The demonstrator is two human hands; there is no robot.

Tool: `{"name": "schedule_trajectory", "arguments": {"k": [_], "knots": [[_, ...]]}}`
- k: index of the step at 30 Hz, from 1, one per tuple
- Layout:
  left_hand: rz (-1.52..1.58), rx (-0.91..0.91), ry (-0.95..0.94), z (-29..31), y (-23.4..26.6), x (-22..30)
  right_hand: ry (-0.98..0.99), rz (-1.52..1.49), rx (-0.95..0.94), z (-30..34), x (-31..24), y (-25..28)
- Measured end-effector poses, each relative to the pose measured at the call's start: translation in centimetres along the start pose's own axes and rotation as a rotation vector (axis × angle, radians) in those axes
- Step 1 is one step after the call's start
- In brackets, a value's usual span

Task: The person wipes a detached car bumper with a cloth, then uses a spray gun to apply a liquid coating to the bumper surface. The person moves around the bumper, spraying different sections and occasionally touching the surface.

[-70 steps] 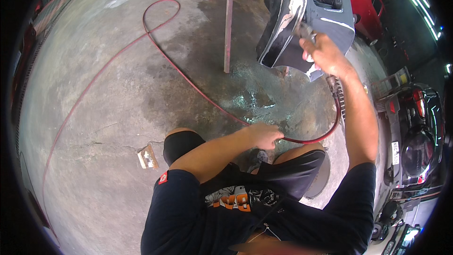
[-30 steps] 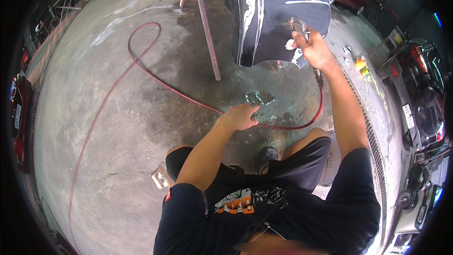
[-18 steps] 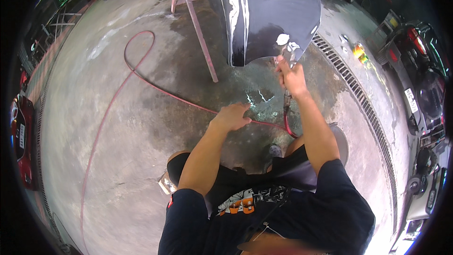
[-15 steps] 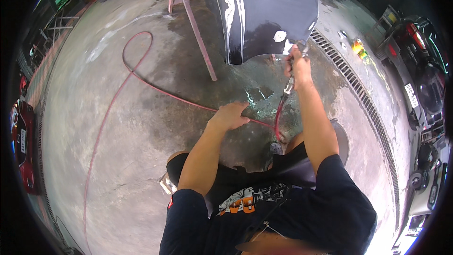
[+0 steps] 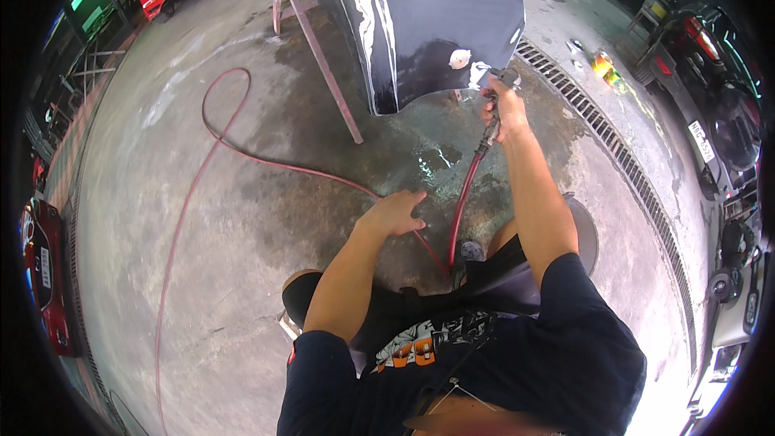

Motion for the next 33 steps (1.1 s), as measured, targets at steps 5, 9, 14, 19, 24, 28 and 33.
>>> {"name": "schedule_trajectory", "arguments": {"k": [5,9,14,19,24,28,33], "knots": [[0.021,0.049,-0.002,0.1,-0.2,-0.5,-0.033,0.124,-0.159,1.5,-0.4,-1.9],[0.034,0.071,-0.022,0.2,-0.1,-0.6,-0.020,0.230,-0.175,2.2,0.5,-3.1],[0.043,0.066,-0.012,0.2,0.4,-1.0,-0.047,0.281,-0.170,1.7,2.4,-2.9],[0.048,0.105,-0.025,0.4,0.6,-1.3,0.109,0.267,0.005,-1.1,0.5,-1.6],[0.050,0.100,-0.028,0.4,0.8,-1.0,0.118,0.433,-0.028,-1.4,0.6,-2.2],[0.033,0.079,-0.010,0.2,1.0,-0.8,0.118,0.486,-0.026,-0.8,1.0,-2.9],[0.036,0.082,-0.005,0.3,1.0,-1.0,0.125,0.484,-0.025,-1.2,1.2,-3.4]]}}
Point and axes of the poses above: each hand's wrist, its own z-axis away from the middle knuckle, its own y-axis out of the back of the hand, x = y × z, the point moved 4 cm from there along -z, towards the middle knuckle, and after that the axes turned 10 degrees about y, right-handed, at the moved point
